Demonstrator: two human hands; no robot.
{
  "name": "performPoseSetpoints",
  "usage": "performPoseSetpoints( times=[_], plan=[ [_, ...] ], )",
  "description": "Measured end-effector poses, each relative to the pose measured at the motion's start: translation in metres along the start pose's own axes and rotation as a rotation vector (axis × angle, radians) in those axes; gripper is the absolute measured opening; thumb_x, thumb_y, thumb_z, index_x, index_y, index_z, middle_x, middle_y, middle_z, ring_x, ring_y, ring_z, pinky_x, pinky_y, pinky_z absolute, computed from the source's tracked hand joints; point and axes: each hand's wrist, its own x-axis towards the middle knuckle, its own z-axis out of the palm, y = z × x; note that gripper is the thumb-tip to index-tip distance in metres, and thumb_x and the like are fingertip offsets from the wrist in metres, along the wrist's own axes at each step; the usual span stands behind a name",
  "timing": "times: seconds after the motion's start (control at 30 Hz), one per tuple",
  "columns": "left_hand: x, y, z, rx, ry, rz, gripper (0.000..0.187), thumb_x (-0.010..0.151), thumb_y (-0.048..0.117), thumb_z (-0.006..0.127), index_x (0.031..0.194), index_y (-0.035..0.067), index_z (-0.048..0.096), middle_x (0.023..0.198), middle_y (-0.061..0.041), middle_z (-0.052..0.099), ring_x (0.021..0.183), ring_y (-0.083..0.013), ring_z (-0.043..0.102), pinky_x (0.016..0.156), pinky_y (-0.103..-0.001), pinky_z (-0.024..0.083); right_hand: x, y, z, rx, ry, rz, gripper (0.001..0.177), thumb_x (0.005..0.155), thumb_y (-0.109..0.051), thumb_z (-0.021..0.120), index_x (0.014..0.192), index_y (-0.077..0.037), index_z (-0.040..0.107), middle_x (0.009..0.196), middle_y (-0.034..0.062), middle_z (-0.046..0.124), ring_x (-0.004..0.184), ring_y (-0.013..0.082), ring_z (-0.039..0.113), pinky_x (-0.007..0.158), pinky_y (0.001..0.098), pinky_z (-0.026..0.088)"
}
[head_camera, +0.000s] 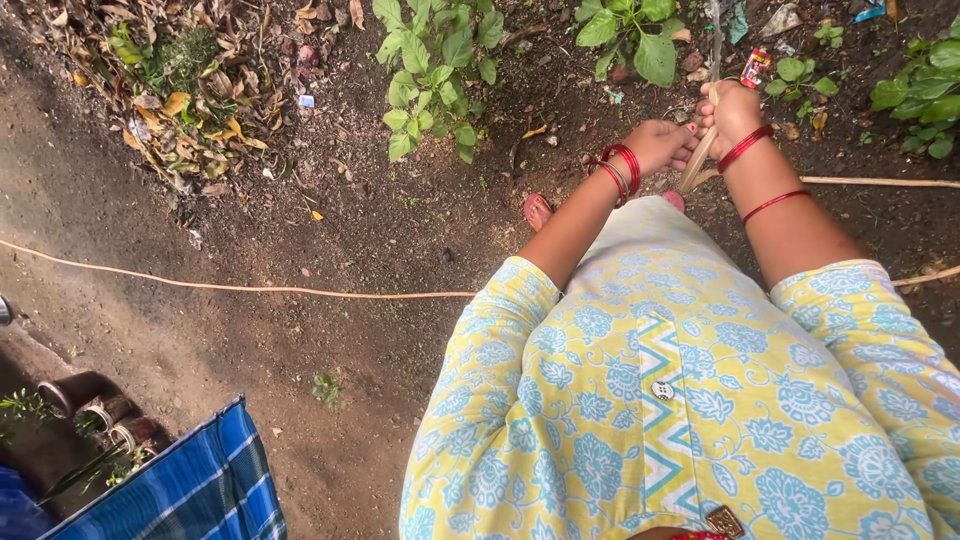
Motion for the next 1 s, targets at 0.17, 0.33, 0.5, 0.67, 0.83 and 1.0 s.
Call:
performPoseSetpoints(
  times=[0.17,0.33,0.5,0.67,0.83,1.0],
  plan=[
    [0.007,-0.002,0.005,-0.013,-0.004,0.027,0.040,0.099,0.038,0.055,0.104,0.005,0.078,0.090,-0.005,0.080,0.074,-0.0122,0.075,0.059,-0.024,0.055,-0.018,-0.014,0.003,0.006,-0.029,-0.004,0.017,0.106,-0.024,0.042,0.108,-0.012,0.053,0.065,-0.0055,0.044,0.051,0.0076,0.036,0.050,0.0277,0.037],
    [0.009,0.005,0.010,-0.054,0.021,0.062,0.035,0.098,0.030,0.059,0.104,0.002,0.078,0.092,-0.007,0.080,0.075,-0.0120,0.075,0.063,-0.025,0.059,-0.034,-0.031,0.007,-0.041,-0.015,-0.068,0.022,0.108,-0.026,0.039,0.111,-0.011,0.055,0.066,-0.0064,0.045,0.052,0.0065,0.036,0.051,0.0271,0.037],
    [0.030,-0.019,0.009,-0.147,-0.026,0.130,0.036,0.099,0.031,0.060,0.102,-0.001,0.077,0.094,-0.010,0.081,0.077,-0.0138,0.076,0.071,-0.027,0.064,-0.038,-0.031,0.006,-0.024,-0.058,-0.066,0.021,0.108,-0.026,0.039,0.111,-0.011,0.054,0.066,-0.0061,0.045,0.052,0.0069,0.036,0.051,0.0270,0.038],
    [-0.003,0.009,0.012,-0.029,-0.001,0.010,0.041,0.099,0.039,0.055,0.102,0.005,0.077,0.089,-0.007,0.080,0.073,-0.0146,0.077,0.063,-0.026,0.057,-0.036,-0.019,0.003,-0.029,-0.039,-0.042,0.022,0.109,-0.027,0.040,0.109,-0.012,0.056,0.067,-0.0067,0.046,0.052,0.0063,0.035,0.051,0.0261,0.036],
    [-0.005,0.008,0.010,-0.038,-0.025,0.006,0.043,0.100,0.041,0.054,0.102,0.005,0.077,0.089,-0.007,0.080,0.074,-0.0148,0.076,0.063,-0.027,0.057,-0.037,-0.018,0.005,-0.054,0.007,-0.047,0.019,0.107,-0.024,0.043,0.108,-0.011,0.057,0.066,-0.0063,0.046,0.052,0.0065,0.036,0.050,0.0268,0.036],
    [-0.010,0.016,0.012,-0.042,0.014,0.031,0.040,0.099,0.038,0.056,0.104,0.005,0.078,0.092,-0.006,0.081,0.074,-0.0126,0.074,0.064,-0.027,0.058,-0.047,-0.028,0.012,-0.022,-0.019,-0.069,0.022,0.107,-0.026,0.041,0.108,-0.011,0.056,0.065,-0.0061,0.045,0.051,0.0069,0.035,0.050,0.0272,0.037]
  ],
)
